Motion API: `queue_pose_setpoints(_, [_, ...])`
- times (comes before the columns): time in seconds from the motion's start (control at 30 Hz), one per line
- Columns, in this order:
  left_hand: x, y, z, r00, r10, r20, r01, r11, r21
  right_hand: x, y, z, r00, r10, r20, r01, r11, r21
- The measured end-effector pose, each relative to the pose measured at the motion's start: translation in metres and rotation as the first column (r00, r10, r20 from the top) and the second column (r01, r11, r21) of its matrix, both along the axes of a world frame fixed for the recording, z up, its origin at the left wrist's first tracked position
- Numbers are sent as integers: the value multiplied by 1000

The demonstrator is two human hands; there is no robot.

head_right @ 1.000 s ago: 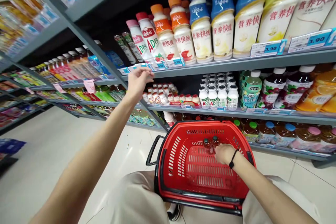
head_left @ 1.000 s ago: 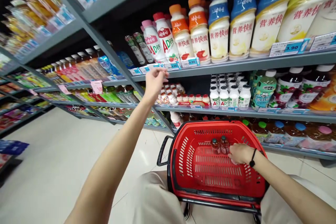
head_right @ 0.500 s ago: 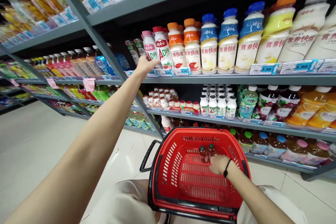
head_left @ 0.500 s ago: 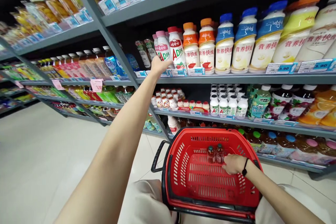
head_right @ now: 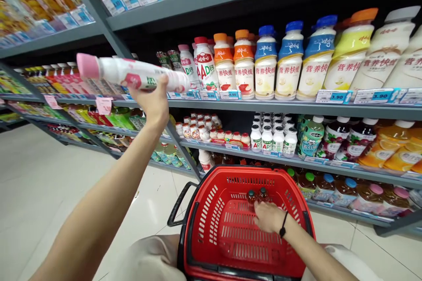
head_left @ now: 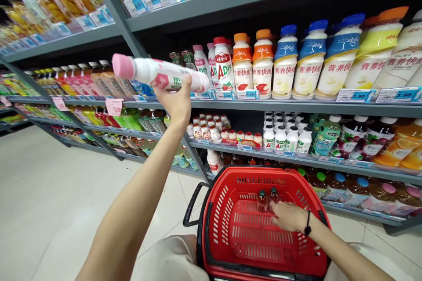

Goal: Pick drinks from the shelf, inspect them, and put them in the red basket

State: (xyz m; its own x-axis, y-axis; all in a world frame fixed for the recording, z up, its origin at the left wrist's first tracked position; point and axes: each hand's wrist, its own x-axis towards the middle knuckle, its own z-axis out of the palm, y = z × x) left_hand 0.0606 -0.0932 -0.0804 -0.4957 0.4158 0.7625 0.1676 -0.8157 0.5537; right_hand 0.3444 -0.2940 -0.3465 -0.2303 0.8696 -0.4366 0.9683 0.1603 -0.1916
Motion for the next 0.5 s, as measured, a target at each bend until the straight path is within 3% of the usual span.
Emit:
queue_pose_setpoints(0.07, [-1,-27,-33,990,-75,121,66,995,76,7,5,7,996,-3,-91,10,998,69])
queue_pose_setpoints(0.1, [0,-41,-52,987,-138,83,132,989,71,10,8,10,981,-23,-194,50,990,132])
queue_pose_setpoints(0.17, [4,-69,-93,964,-268,-8,266,961,-70,15,15,10,903,-52,-426,156,964,214])
queue_pose_setpoints(0.23, [10,-96,-137,930,-366,13,357,896,-263,16,18,5,762,-93,-641,252,954,161])
queue_pose_setpoints(0.3, [18,-119,-178,821,-558,120,549,713,-435,10,17,-1,593,-152,-790,278,960,24])
queue_pose_setpoints(0.4, [31,-143,-228,716,-630,302,641,422,-641,-6,8,-10,409,-264,-874,197,960,-198])
queue_pose_setpoints(0.5, [42,-156,-249,637,-679,365,670,254,-697,-26,-4,-19,302,-371,-878,49,926,-375])
